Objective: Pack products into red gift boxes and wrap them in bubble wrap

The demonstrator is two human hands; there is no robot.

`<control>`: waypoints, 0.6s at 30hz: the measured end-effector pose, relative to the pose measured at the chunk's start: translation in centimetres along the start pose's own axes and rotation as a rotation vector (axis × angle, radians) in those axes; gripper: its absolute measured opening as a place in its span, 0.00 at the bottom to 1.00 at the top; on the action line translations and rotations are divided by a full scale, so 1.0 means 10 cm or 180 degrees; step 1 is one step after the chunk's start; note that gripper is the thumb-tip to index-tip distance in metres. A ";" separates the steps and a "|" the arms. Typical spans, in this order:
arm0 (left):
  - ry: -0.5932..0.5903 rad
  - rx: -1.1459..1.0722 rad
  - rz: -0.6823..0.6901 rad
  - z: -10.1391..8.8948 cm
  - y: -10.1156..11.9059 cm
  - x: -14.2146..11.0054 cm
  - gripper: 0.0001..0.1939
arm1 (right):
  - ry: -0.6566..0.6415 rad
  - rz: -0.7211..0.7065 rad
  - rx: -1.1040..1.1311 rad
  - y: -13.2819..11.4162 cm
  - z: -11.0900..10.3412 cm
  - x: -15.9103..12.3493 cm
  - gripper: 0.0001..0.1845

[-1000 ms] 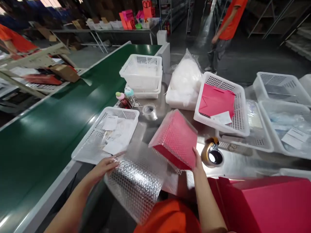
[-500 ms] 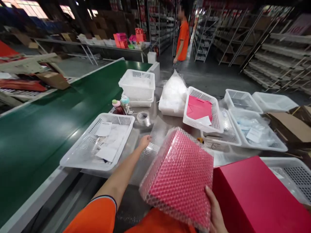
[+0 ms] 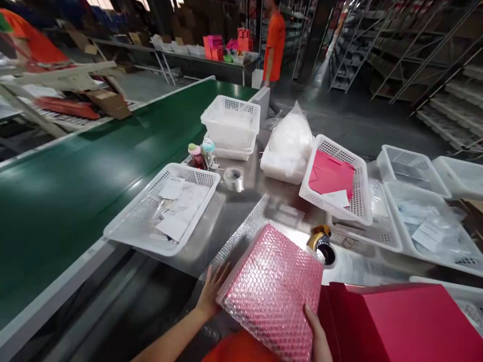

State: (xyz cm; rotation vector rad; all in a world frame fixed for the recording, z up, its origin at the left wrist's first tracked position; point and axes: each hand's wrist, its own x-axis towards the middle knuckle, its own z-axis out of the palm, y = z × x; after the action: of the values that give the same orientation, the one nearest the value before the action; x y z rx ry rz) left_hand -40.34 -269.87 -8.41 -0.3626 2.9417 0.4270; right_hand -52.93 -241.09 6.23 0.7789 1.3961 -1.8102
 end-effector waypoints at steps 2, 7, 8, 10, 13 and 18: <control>-0.0236 -0.0134 -0.0143 0.05 -0.02 -0.07 0.33 | 0.0026 -0.0058 0.0083 -0.08 0.12 0.10 0.44; -0.0322 -0.0260 -0.0292 -0.31 -0.01 0.45 0.32 | -0.0015 -0.0411 0.0141 -0.37 0.39 0.42 0.36; -0.0290 -0.0259 -0.0270 -0.35 -0.02 0.57 0.30 | -0.0073 -0.0476 0.0142 -0.43 0.44 0.47 0.34; -0.0238 -0.0276 -0.0248 -0.38 -0.06 0.74 0.28 | -0.0152 -0.0617 0.0194 -0.54 0.59 0.55 0.30; -0.0116 -0.0288 -0.0191 -0.32 -0.13 0.80 0.25 | -0.0223 -0.0906 0.0344 -0.65 0.88 0.66 0.26; 0.0347 -0.0179 -0.0409 -0.26 -0.20 0.58 0.21 | -0.0462 -0.0880 0.0242 -0.56 1.33 0.94 0.23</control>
State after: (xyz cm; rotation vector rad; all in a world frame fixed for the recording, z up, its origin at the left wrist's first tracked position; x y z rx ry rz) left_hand -45.70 -273.71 -7.52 -0.5963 2.9927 0.4880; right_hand -63.41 -254.76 4.78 0.4984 1.4001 -2.0969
